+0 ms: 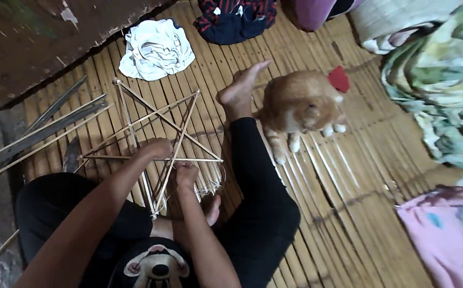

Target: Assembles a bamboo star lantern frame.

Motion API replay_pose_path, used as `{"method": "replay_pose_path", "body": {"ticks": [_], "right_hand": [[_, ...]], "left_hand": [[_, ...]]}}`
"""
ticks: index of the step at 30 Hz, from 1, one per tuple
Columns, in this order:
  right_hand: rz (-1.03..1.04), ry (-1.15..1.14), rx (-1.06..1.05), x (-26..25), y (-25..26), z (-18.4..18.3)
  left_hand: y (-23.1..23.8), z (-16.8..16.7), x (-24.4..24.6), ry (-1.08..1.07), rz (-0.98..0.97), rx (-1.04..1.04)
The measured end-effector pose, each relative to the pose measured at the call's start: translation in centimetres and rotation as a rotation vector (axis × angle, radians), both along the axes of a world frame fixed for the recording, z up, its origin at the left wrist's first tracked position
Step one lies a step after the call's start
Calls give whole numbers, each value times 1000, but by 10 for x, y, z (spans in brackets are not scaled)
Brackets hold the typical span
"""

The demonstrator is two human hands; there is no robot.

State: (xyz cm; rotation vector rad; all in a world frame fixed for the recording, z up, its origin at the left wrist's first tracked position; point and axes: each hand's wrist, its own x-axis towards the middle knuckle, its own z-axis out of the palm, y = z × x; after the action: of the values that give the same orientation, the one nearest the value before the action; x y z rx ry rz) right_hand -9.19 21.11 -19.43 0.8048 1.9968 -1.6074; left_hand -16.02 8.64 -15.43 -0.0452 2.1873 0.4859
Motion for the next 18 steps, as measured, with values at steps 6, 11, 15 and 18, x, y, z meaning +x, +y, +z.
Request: {"method": "replay_pose_path", "body": {"ticks": [6, 11, 15, 18], "right_hand": [[11, 45, -105, 5, 11, 5], [317, 291, 344, 21, 38, 9], [476, 298, 466, 17, 38, 11], [569, 357, 558, 21, 28, 8]], "left_hand": [[0, 7, 9, 67, 52, 64], [-4, -6, 19, 160, 164, 103], [-2, -5, 18, 146, 198, 101], [-2, -3, 19, 142, 213, 95]]}}
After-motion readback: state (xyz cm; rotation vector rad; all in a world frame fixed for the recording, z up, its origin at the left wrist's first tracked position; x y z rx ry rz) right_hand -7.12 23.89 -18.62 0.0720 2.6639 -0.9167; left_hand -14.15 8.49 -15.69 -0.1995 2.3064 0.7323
